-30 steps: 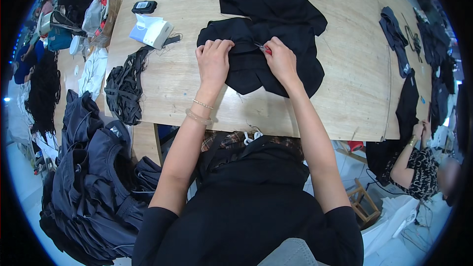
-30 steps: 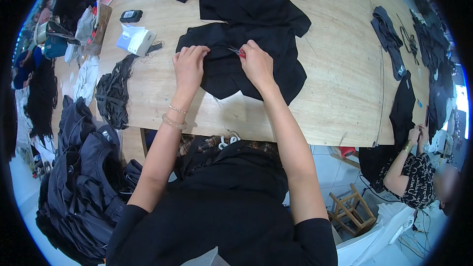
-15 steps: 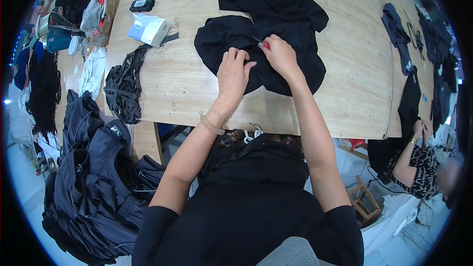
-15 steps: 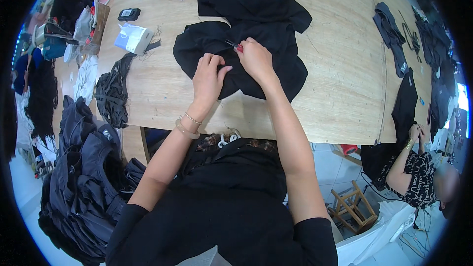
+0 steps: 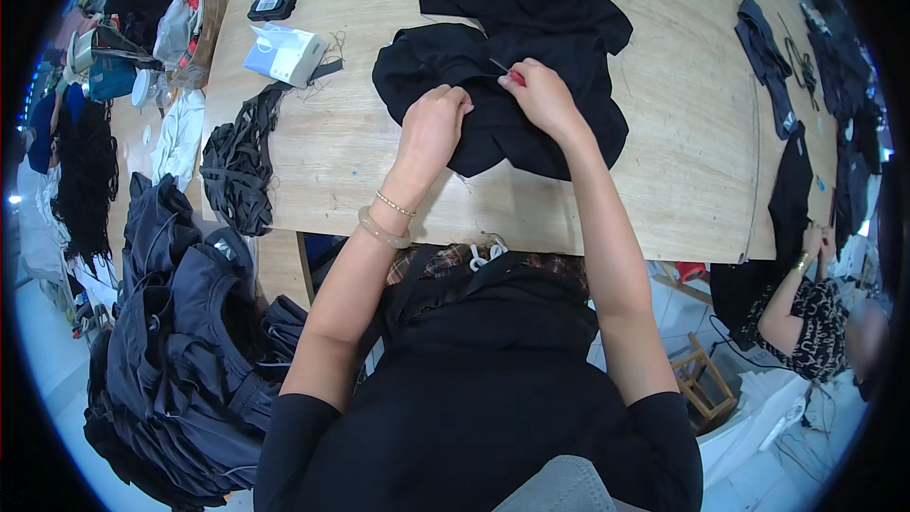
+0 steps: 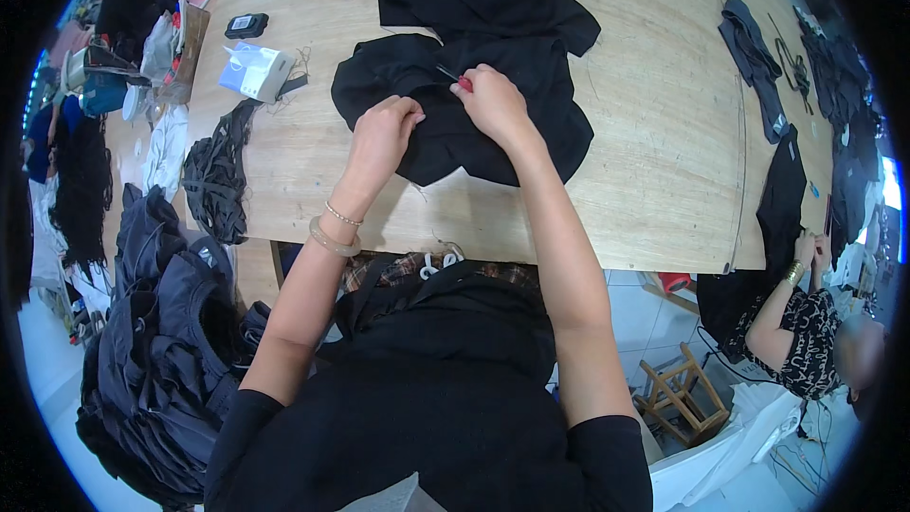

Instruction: The person uses small scissors to trim loose threads and excess fabric from black garments laid out on a wooden table. They handle the clothes one at a time, snipping small areas and occasionally turning the items over to access different sides.

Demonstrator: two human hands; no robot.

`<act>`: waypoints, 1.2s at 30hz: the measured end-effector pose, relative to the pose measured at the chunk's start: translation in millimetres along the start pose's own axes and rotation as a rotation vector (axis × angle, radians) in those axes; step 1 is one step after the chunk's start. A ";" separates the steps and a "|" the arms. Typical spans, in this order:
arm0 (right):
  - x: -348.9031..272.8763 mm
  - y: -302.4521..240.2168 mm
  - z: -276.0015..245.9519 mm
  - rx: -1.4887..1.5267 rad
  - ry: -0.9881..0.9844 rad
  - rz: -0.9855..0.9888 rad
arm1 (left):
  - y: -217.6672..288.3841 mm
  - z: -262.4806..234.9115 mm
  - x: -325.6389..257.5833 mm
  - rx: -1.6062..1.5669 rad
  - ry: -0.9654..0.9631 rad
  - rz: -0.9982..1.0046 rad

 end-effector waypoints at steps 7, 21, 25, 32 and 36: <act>-42.9 -14.8 -44.3 0.357 0.157 -0.018 | 5.0 -6.3 2.5 -0.089 0.002 -0.053; -41.7 -13.1 37.9 0.410 0.182 -0.124 | 21.1 -2.3 -3.6 -0.342 0.060 -0.132; -45.8 -20.1 38.1 0.331 0.204 -0.196 | 8.5 2.0 -8.2 -0.361 0.066 -0.114; -51.7 -11.3 57.4 0.581 0.284 -0.214 | 1.7 5.2 -16.3 -0.375 -0.005 -0.169; -48.3 -6.8 61.8 0.490 0.274 -0.190 | -8.6 7.3 -15.1 -0.472 -0.050 -0.206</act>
Point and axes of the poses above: each hand's wrist, its own x-axis towards the middle knuckle, its own z-axis out of the palm, y = z × x, the point moved 1 cm from there along x, towards the middle knuckle
